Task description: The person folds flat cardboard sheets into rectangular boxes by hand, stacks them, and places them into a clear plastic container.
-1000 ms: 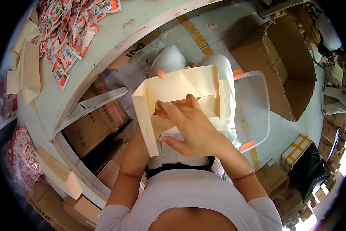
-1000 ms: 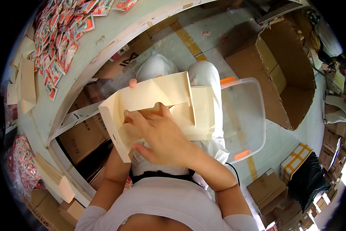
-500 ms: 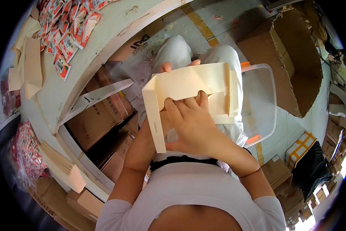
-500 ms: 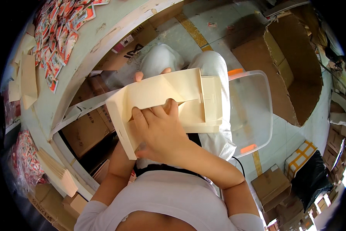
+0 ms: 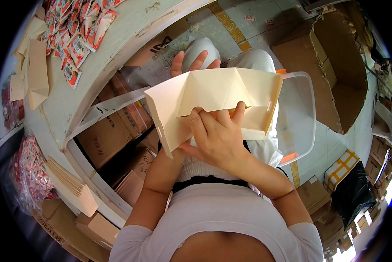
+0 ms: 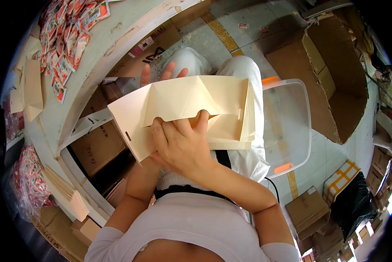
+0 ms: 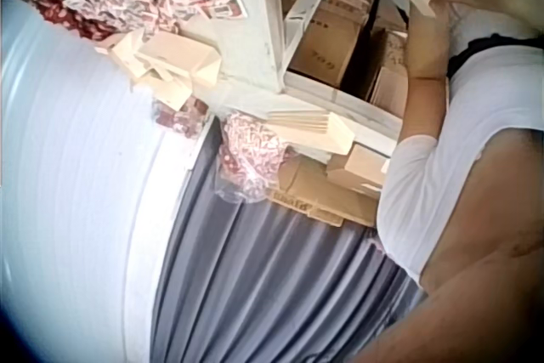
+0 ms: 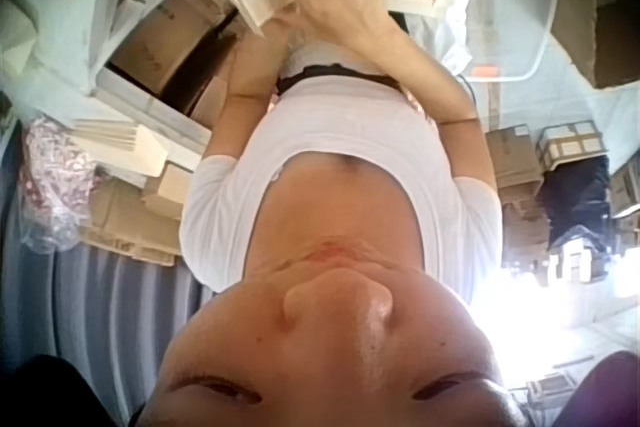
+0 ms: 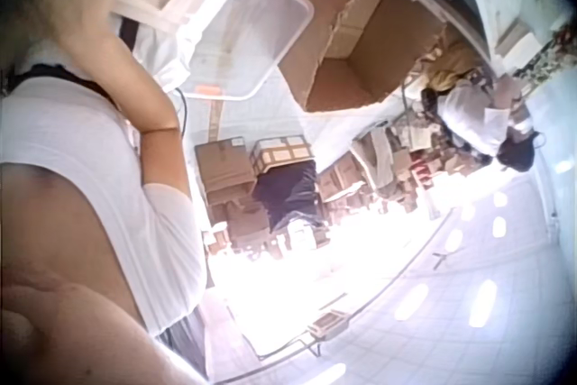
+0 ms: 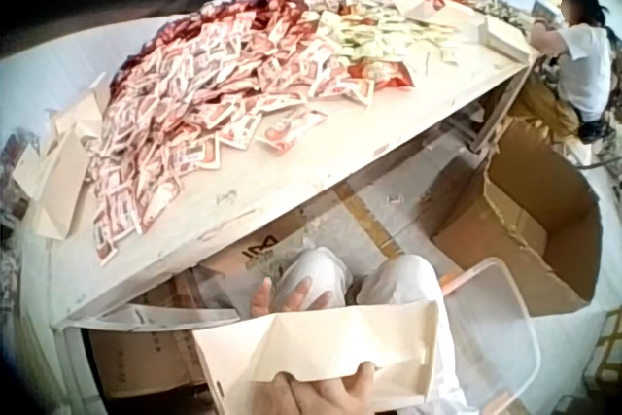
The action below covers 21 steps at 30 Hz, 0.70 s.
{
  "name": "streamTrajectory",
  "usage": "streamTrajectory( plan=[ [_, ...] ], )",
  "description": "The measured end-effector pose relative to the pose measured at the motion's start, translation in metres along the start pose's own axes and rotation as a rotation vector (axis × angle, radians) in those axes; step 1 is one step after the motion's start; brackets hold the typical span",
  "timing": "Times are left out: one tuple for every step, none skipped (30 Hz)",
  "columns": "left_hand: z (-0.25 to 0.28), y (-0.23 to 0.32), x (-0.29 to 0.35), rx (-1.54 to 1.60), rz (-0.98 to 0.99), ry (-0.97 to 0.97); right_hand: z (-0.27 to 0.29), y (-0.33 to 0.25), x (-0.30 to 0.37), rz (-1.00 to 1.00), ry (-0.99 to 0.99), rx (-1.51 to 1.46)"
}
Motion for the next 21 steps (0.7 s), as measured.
streamTrajectory(
  plan=[
    [-0.004, 0.004, 0.002, -0.086, -0.051, -0.003, 0.001, 0.000, -0.001, 0.017, 0.003, 0.006],
    [-0.002, 0.006, 0.004, -0.164, -0.093, 0.030, 0.001, 0.001, -0.002, 0.034, 0.006, 0.013],
    [-0.001, 0.008, 0.006, -0.241, -0.135, 0.063, 0.000, 0.002, -0.002, 0.039, 0.001, -0.005],
    [-0.001, 0.010, 0.008, -0.318, -0.177, 0.097, -0.001, 0.004, -0.001, 0.044, -0.004, -0.022],
    [-0.003, 0.011, 0.010, -0.359, -0.199, 0.120, -0.002, 0.007, 0.000, 0.049, -0.009, -0.040],
    [-0.006, 0.012, 0.011, -0.400, -0.221, 0.143, -0.002, 0.008, 0.000, 0.078, -0.006, -0.064],
    [-0.008, 0.013, 0.012, -0.441, -0.242, 0.165, -0.002, 0.010, 0.001, 0.107, -0.003, -0.089],
    [-0.008, 0.010, 0.009, -0.456, -0.200, 0.113, -0.002, 0.012, 0.001, 0.136, 0.000, -0.113],
    [-0.004, 0.007, 0.006, -0.470, -0.155, 0.062, -0.004, 0.015, 0.002, 0.132, -0.031, -0.158],
    [0.000, 0.004, 0.003, -0.483, -0.109, 0.011, -0.005, 0.019, 0.002, 0.128, -0.063, -0.202],
    [0.007, 0.000, 0.000, -0.381, -0.017, 0.012, -0.008, 0.020, 0.002, 0.123, -0.094, -0.247],
    [0.014, -0.006, -0.002, -0.278, 0.075, 0.012, -0.008, 0.022, 0.002, 0.128, -0.063, -0.286],
    [0.022, -0.011, -0.003, -0.176, 0.161, 0.013, -0.008, 0.023, 0.001, 0.138, -0.031, -0.327],
    [0.034, -0.015, -0.006, -0.091, 0.214, -0.172, -0.006, 0.023, 0.001, 0.147, 0.001, -0.367],
    [0.035, -0.019, -0.008, -0.008, 0.276, -0.226, -0.007, 0.022, 0.001, 0.161, 0.000, -0.391],
    [0.036, -0.021, -0.006, 0.057, 0.330, -0.254, -0.007, 0.021, 0.001, 0.175, 0.000, -0.414],
    [0.034, -0.023, -0.006, 0.120, 0.389, -0.279, -0.007, 0.020, 0.002, 0.190, -0.001, -0.437],
    [0.030, -0.024, -0.006, 0.174, 0.440, -0.292, -0.006, 0.019, 0.002, 0.194, -0.003, -0.437],
    [0.025, -0.024, -0.007, 0.219, 0.491, -0.300, -0.004, 0.017, 0.001, 0.198, -0.005, -0.437],
    [0.020, -0.024, -0.008, 0.263, 0.548, -0.298, -0.002, 0.014, 0.000, 0.203, -0.007, -0.436],
    [0.015, -0.025, -0.008, 0.298, 0.601, -0.288, 0.001, 0.012, -0.002, 0.210, -0.005, -0.408]
  ],
)
Point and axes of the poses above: each hand's wrist, its own x-axis away from the middle knuckle, its own z-axis out of the back of the hand, y = z × x, the point moved 8 cm from there along -x, towards the middle knuckle, and after that the axes turned 14 degrees about z, right-handed, at the moved point
